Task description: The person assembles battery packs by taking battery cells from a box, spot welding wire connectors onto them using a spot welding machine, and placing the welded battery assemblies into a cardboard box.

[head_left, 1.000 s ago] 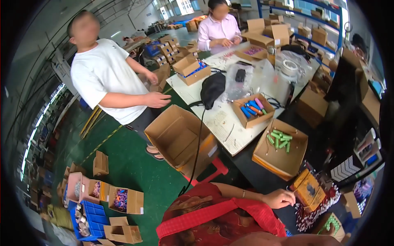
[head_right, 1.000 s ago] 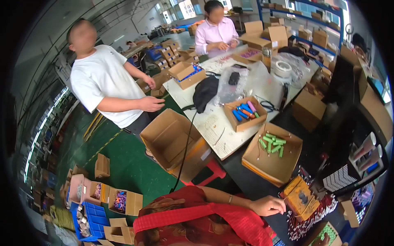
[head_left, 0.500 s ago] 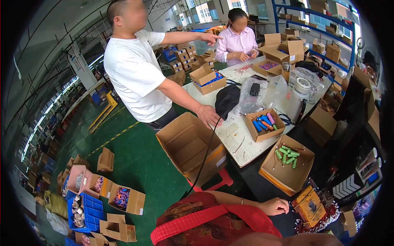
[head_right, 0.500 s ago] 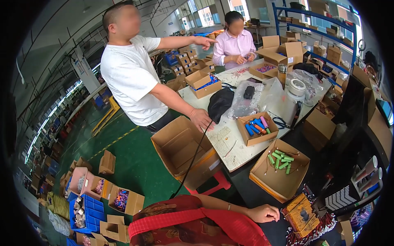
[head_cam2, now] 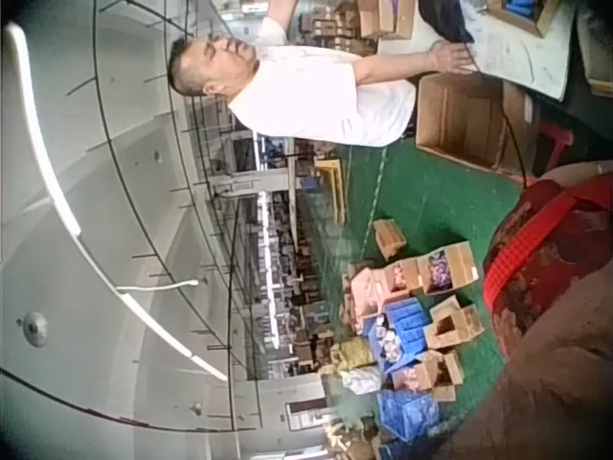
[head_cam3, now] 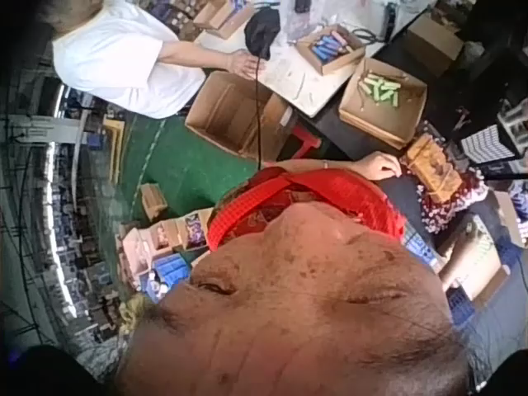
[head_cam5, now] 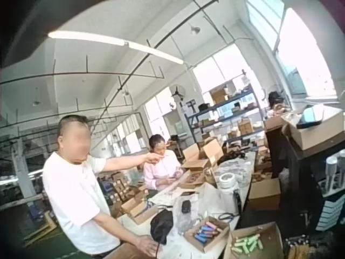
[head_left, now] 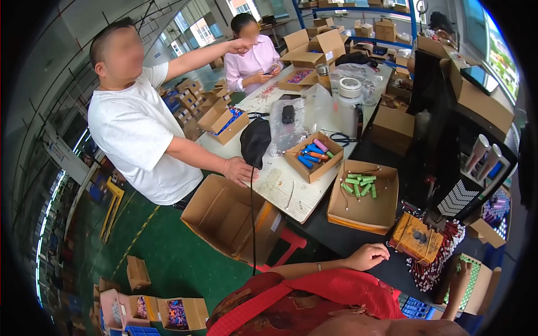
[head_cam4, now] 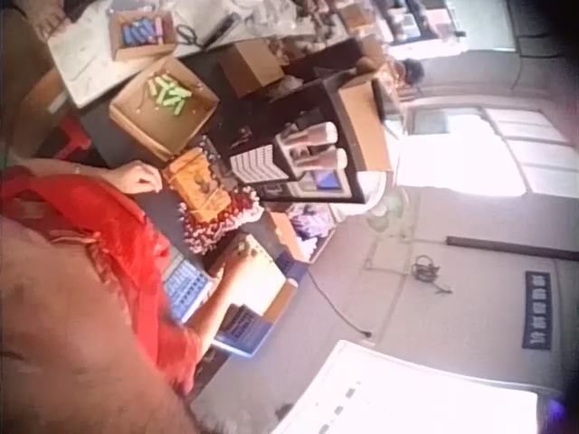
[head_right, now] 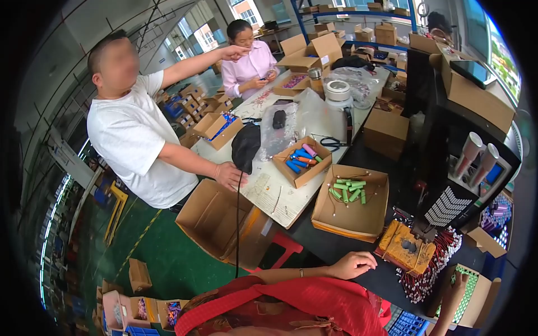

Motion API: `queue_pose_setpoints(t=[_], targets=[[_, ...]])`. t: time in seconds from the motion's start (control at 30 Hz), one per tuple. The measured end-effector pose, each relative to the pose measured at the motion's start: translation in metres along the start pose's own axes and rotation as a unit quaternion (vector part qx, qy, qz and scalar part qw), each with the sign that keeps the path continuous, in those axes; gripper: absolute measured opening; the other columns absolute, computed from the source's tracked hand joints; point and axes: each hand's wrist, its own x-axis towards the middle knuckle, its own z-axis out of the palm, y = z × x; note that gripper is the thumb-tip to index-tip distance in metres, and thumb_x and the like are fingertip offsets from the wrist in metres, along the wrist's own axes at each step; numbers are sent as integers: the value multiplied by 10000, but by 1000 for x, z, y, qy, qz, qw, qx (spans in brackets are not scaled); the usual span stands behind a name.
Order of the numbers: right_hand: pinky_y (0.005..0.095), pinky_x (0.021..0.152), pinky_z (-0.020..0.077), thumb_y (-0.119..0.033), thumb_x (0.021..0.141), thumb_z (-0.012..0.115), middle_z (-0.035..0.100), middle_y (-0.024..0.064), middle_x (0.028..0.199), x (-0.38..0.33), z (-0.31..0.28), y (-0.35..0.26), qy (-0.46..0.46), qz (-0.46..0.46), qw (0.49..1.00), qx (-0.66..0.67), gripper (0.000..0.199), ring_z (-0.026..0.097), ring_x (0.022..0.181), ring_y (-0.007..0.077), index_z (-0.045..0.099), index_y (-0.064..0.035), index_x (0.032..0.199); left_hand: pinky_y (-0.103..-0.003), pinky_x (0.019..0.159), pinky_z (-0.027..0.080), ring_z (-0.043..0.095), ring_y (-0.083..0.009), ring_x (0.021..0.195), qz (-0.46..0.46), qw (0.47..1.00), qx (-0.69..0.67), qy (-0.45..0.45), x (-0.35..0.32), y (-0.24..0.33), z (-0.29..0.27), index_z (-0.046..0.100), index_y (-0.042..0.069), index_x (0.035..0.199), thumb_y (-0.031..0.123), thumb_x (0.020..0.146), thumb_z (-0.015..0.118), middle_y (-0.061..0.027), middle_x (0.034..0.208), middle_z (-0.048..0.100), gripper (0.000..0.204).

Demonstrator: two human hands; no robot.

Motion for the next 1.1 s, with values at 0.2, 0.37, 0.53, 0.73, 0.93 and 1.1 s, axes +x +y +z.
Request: queue_pose_setpoints(t=[0.2,0.37,0.53,0.73,0.93,1.1], targets=[[428,807,427,114,664,468,489,252,1063,-9,-8,-6,-16,32,999,-22,384,506,965,412,524,44,1037,-283,647,469,592,-217,774,44,999,10,-3,2,-5,5,591,-14,799,-24,771,556,-100,860,593,46],[424,809,428,105,673,471,485,247,1061,-11,-4,-2,3,36,999,-21,371,507,969,409,524,45,1036,-283,652,467,592,-217,775,20,1000,4,-11,0,-1,5,587,-17,799,-27,769,557,-99,859,592,44],[421,765,435,23,744,512,489,233,1017,-8,-1,-7,9,47,999,2,277,518,924,405,531,48,1019,-280,648,465,591,-216,773,33,999,5,-6,0,-7,5,585,-18,798,-36,766,555,-100,860,591,47],[429,714,439,-73,801,555,499,223,974,-8,20,26,39,9,999,-19,215,523,879,404,536,37,984,-285,647,466,588,-217,771,16,1000,0,-5,-3,-5,6,581,-17,798,-39,754,553,-99,859,588,56],[440,686,412,-101,829,547,503,249,954,-4,30,52,37,-17,999,23,174,503,831,418,552,22,952,-289,640,461,583,-215,756,18,1000,-2,-4,0,-5,7,576,-11,776,-59,718,554,-93,839,580,78],[441,691,411,-104,826,553,504,251,955,-1,35,57,42,-21,999,18,176,501,838,418,553,23,948,-280,646,455,584,-203,792,18,1000,3,-23,-1,-6,6,578,-2,785,-47,734,542,-88,893,577,77]])
